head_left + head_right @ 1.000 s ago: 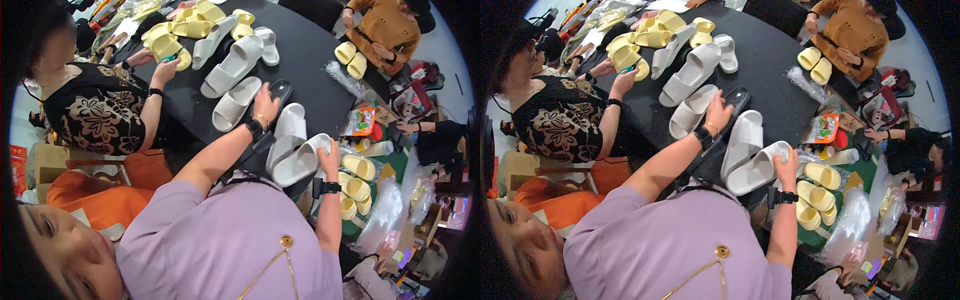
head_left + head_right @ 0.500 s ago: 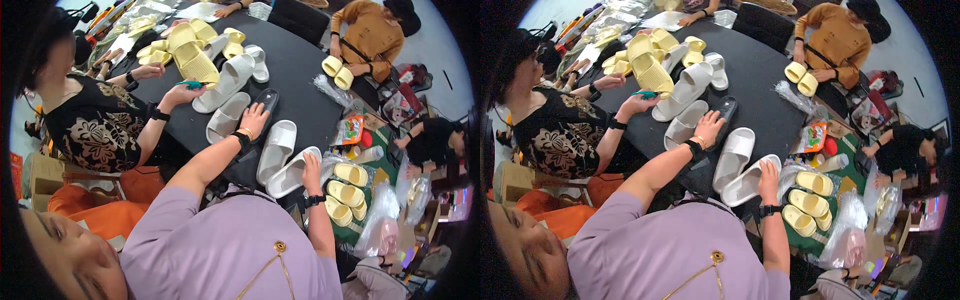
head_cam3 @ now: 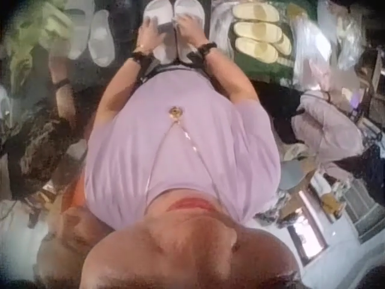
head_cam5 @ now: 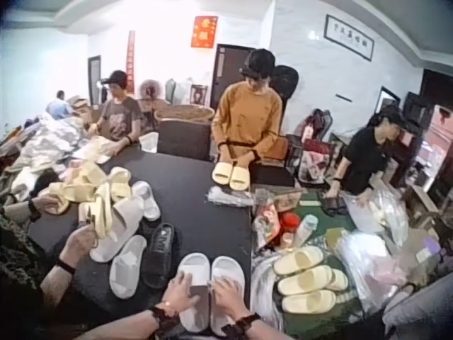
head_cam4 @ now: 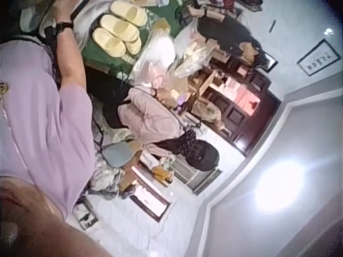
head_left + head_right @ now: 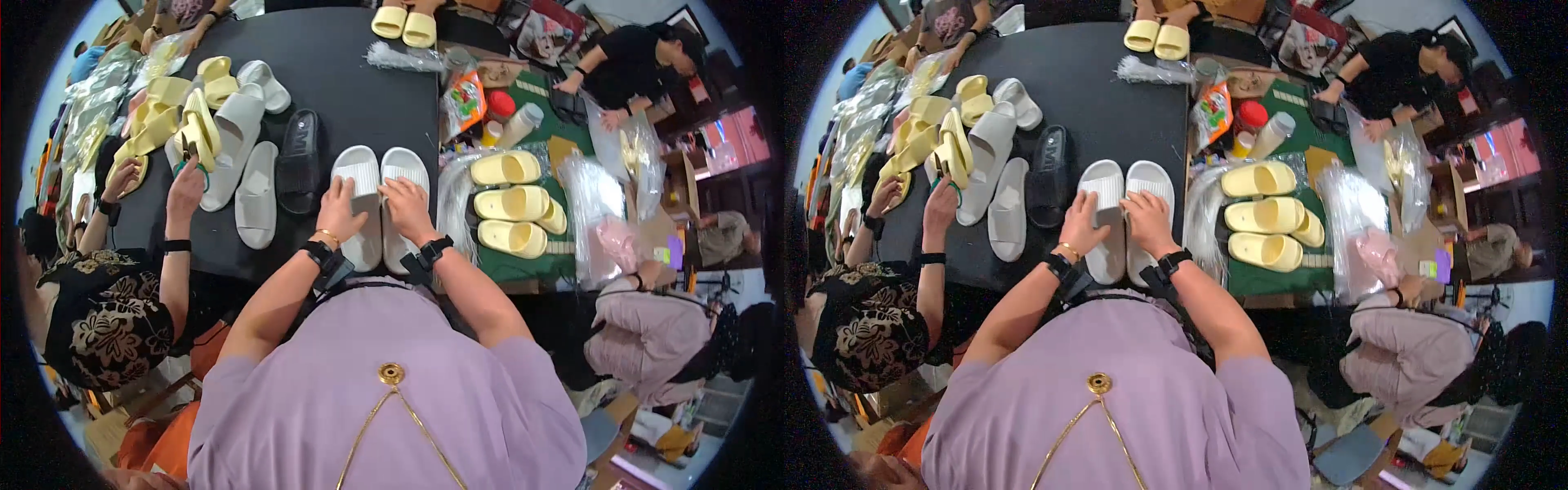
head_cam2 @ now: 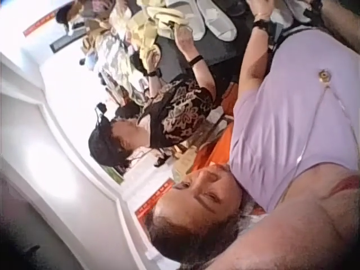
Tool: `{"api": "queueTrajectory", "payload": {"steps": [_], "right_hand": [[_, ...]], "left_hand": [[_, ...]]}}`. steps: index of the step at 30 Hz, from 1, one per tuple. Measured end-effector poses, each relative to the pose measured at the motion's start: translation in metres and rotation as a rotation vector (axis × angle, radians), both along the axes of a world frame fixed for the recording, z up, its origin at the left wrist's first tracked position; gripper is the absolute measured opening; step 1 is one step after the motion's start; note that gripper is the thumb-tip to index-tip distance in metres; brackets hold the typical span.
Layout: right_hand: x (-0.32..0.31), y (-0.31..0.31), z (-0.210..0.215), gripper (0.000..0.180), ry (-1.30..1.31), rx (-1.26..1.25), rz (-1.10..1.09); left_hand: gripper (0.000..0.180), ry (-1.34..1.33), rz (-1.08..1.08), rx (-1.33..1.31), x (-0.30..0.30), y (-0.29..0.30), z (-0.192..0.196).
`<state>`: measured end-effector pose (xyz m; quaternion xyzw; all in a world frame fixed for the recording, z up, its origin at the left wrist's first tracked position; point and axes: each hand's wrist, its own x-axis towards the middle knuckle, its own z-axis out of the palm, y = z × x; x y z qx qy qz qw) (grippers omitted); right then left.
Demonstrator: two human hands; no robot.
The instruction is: Inspecting and organizing rubber or foam slippers/shoes on a manufacturing assembly table.
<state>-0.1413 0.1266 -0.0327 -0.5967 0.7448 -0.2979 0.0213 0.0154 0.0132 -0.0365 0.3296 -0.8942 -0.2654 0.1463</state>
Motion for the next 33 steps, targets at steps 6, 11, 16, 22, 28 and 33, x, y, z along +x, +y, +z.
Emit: {"api": "queueTrajectory", "payload": {"steps": [6,11,16,22,28,33], "right_hand": [[-0.04,0.03,-0.003,0.029,-0.249,-0.18,-0.194],[-0.104,0.048,-0.032,0.027,-0.307,-0.034,-0.53],[-0.129,0.026,-0.051,0.03,-0.167,0.002,-0.576],[-0.125,0.004,-0.051,0.021,-0.17,0.298,-0.704],[-0.147,0.0,0.004,0.021,-0.387,0.008,-0.498],[-0.135,0.0,0.113,0.02,-0.778,-0.349,-0.347]], "left_hand": [[0.069,0.013,0.001,0.05,0.013,0.003,0.008],[0.051,0.198,0.017,-0.015,0.019,0.011,0.016],[0.04,0.304,0.011,-0.071,0.02,0.017,0.021],[0.028,0.27,0.03,0.031,0.036,0.018,0.012],[0.023,0.353,-0.005,-0.015,0.032,0.012,0.014],[0.015,0.347,0.016,0.168,0.028,0.021,0.024]]}}
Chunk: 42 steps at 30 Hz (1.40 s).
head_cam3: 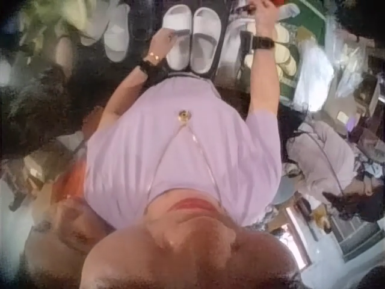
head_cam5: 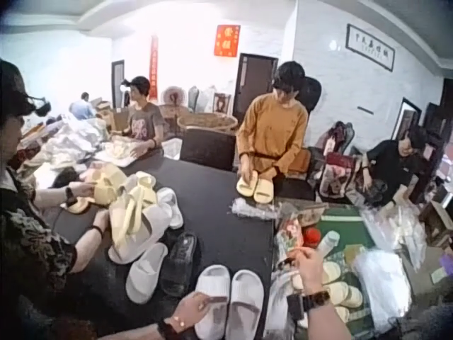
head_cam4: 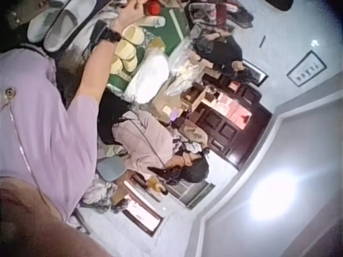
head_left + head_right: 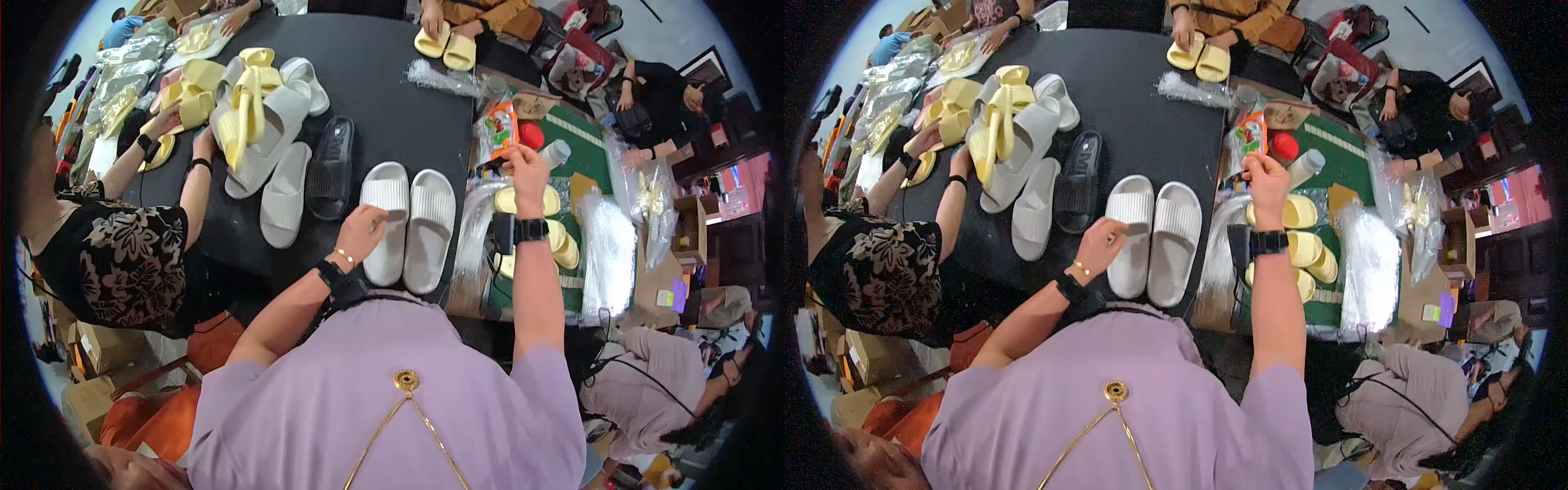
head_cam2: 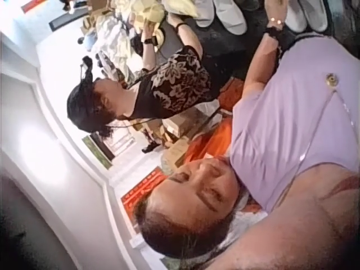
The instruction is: Inspecting and organizing rubber or foam slippers/shoes on a manufacturing assembly table.
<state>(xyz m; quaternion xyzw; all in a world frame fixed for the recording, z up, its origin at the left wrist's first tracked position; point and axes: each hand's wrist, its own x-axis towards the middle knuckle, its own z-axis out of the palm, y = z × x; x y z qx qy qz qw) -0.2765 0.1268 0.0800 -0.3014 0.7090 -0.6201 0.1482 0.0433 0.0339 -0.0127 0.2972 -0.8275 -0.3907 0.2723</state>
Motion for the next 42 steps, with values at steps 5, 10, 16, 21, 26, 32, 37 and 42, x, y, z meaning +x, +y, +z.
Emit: {"api": "queueTrajectory", "payload": {"steps": [5,10,16,21,26,32,37,42], "right_hand": [[0.037,0.013,0.082,0.017,0.091,-0.324,-0.083],[0.072,0.015,0.074,0.014,0.328,-0.171,0.153],[0.143,0.015,0.002,0.014,0.685,0.174,0.394],[0.16,0.024,-0.025,0.013,0.699,0.243,0.496],[0.168,0.031,-0.041,0.01,0.698,0.277,0.598],[0.162,0.037,-0.055,0.01,0.732,0.274,0.553],[0.151,0.044,-0.05,0.009,0.847,0.202,0.529],[0.149,0.062,-0.075,0.01,0.662,0.439,0.762]], "left_hand": [[0.016,0.084,-0.032,0.069,-0.008,0.011,0.022],[0.021,0.246,-0.072,0.265,-0.019,0.022,0.079],[0.021,0.27,-0.098,0.504,-0.028,0.021,0.09],[0.02,0.1,0.014,0.594,-0.023,0.013,0.067],[0.019,0.015,0.002,0.59,-0.016,0.011,0.044],[0.017,-0.06,0.015,0.481,-0.008,-0.008,0.041],[0.014,-0.149,-0.068,0.452,0.007,-0.026,0.045],[0.014,-0.353,-0.326,0.437,0.013,-0.015,0.036]]}}
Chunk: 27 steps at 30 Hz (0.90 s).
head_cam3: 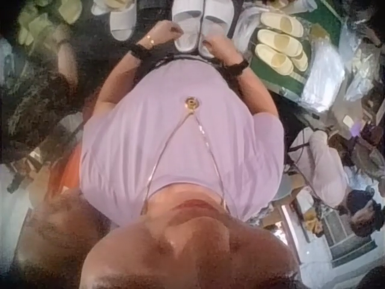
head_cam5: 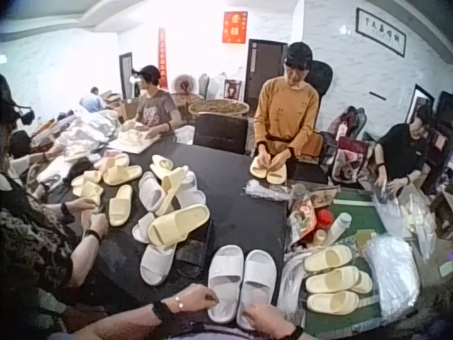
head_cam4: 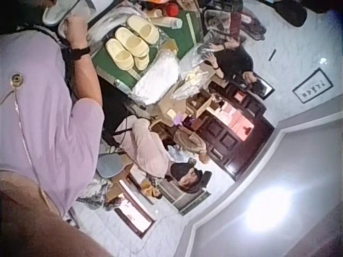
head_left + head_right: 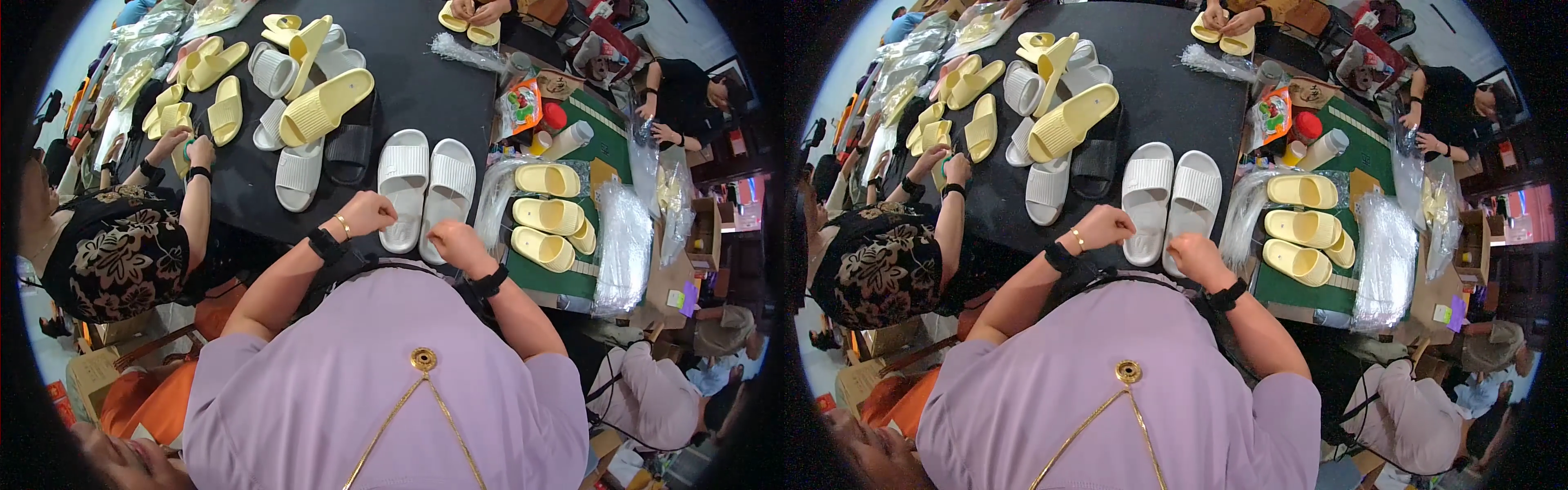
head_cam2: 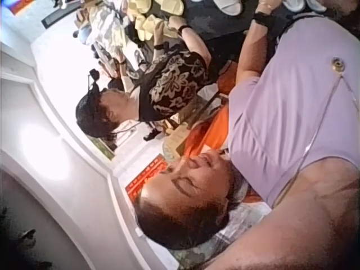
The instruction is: Inspecting and organizing rubber or foam slippers/shoes on a manufacturing assembly table.
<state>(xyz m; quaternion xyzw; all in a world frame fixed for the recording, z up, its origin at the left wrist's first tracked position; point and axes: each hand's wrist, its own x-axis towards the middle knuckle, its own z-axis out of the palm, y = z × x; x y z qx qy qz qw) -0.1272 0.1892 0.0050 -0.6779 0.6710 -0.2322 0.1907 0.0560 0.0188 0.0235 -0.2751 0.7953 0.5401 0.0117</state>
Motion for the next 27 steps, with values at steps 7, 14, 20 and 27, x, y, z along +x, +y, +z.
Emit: {"api": "queueTrajectory", "payload": {"steps": [7,14,20,27], "right_hand": [[0.003,0.009,-0.015,0.011,-0.088,0.282,0.173],[0.004,0.005,-0.023,0.013,-0.079,0.377,0.224],[0.01,-0.002,-0.013,0.013,-0.078,0.368,0.276],[0.02,-0.014,-0.004,0.011,0.091,0.162,0.331]], "left_hand": [[0.015,-0.163,-0.154,0.034,0.0,0.01,-0.033],[0.015,-0.177,-0.13,0.038,-0.002,0.012,-0.04],[0.015,-0.172,-0.14,0.013,0.001,0.014,-0.045],[0.014,-0.142,-0.06,-0.006,0.003,0.011,-0.044]]}}
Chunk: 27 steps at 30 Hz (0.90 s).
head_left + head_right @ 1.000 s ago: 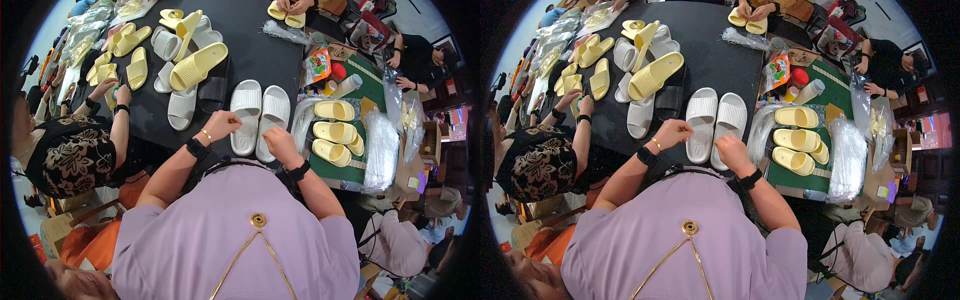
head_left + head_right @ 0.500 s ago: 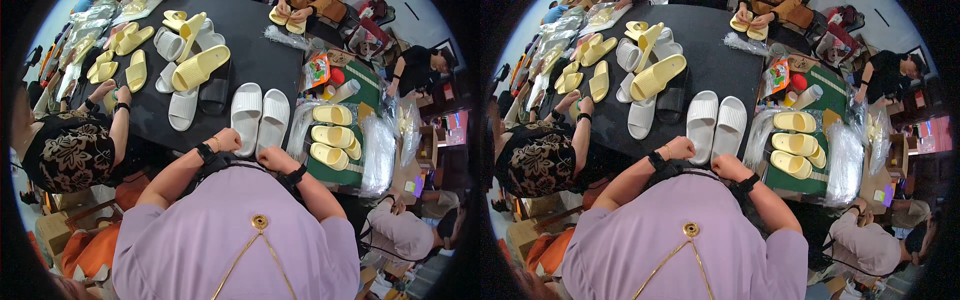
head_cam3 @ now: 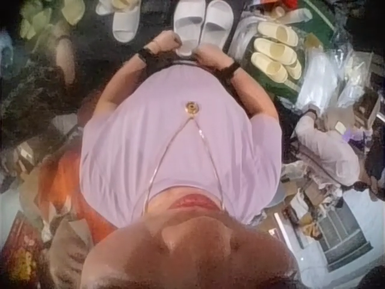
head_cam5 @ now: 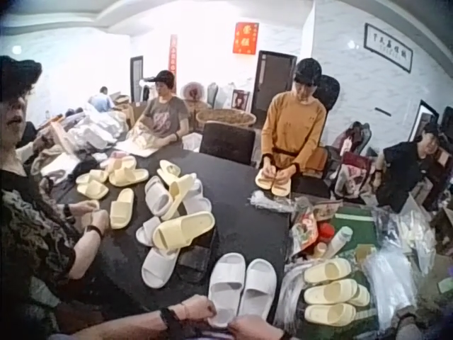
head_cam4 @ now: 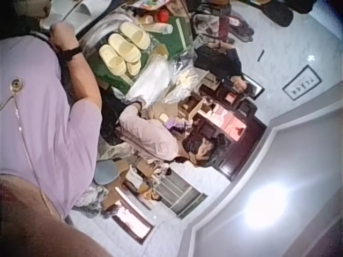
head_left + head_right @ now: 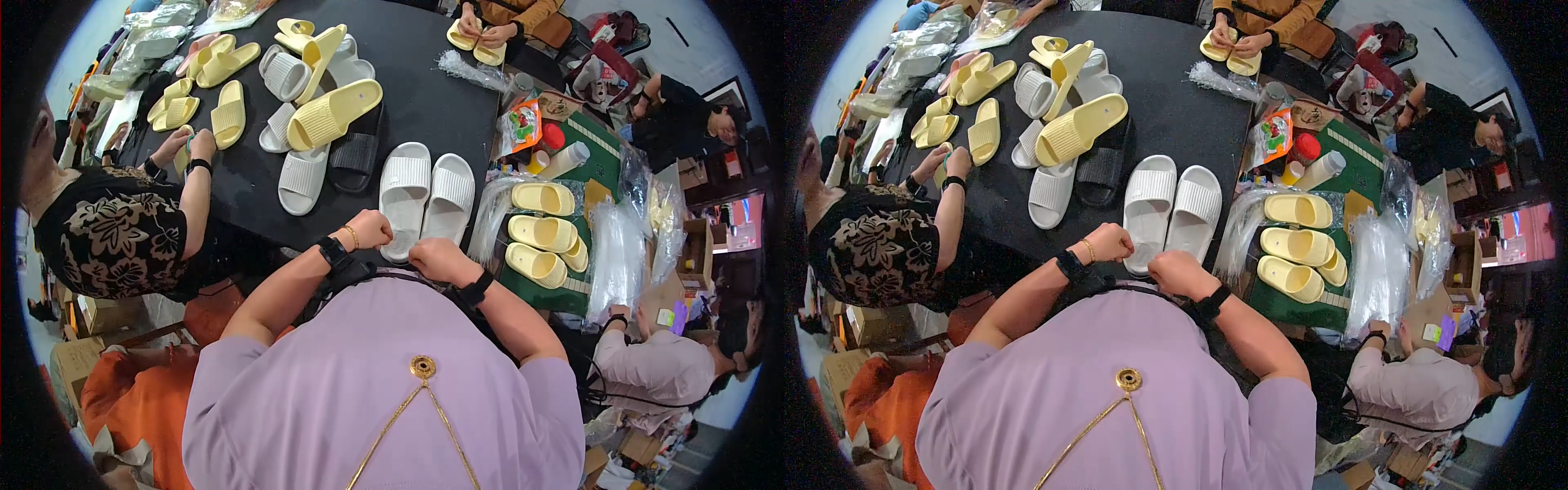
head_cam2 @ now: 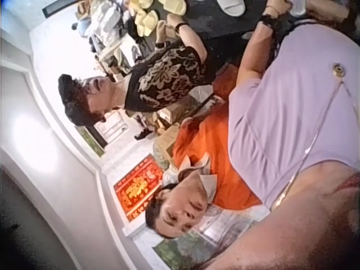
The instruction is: Inspecting and organizing rubber or foam slippers/shoes on a manufacturing assembly table.
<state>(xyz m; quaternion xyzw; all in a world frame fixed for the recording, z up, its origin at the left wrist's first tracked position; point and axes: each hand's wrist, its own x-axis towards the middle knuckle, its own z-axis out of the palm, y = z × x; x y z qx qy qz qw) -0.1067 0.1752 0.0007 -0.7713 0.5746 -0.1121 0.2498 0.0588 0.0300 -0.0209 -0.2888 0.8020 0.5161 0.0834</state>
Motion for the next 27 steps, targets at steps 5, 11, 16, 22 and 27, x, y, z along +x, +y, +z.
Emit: {"api": "queueTrajectory", "payload": {"steps": [5,11,16,22,27], "right_hand": [[0.005,-0.005,0.01,0.01,0.009,0.001,0.028],[0.005,-0.011,0.011,0.008,0.059,-0.07,0.046],[-0.009,-0.014,-0.006,0.005,0.122,-0.1,-0.044],[-0.04,-0.01,-0.037,0.003,0.19,-0.344,-0.366],[-0.04,-0.003,-0.042,0.019,0.154,-0.385,-0.382]], "left_hand": [[0.014,-0.004,0.003,-0.022,0.001,-0.003,0.004],[0.013,0.062,0.069,-0.088,-0.001,-0.003,-0.005],[0.014,0.19,0.173,-0.321,-0.017,-0.001,-0.022],[0.034,0.344,0.189,-0.547,-0.025,0.006,-0.032],[0.023,0.35,0.219,-0.517,-0.02,0.007,-0.025]]}}
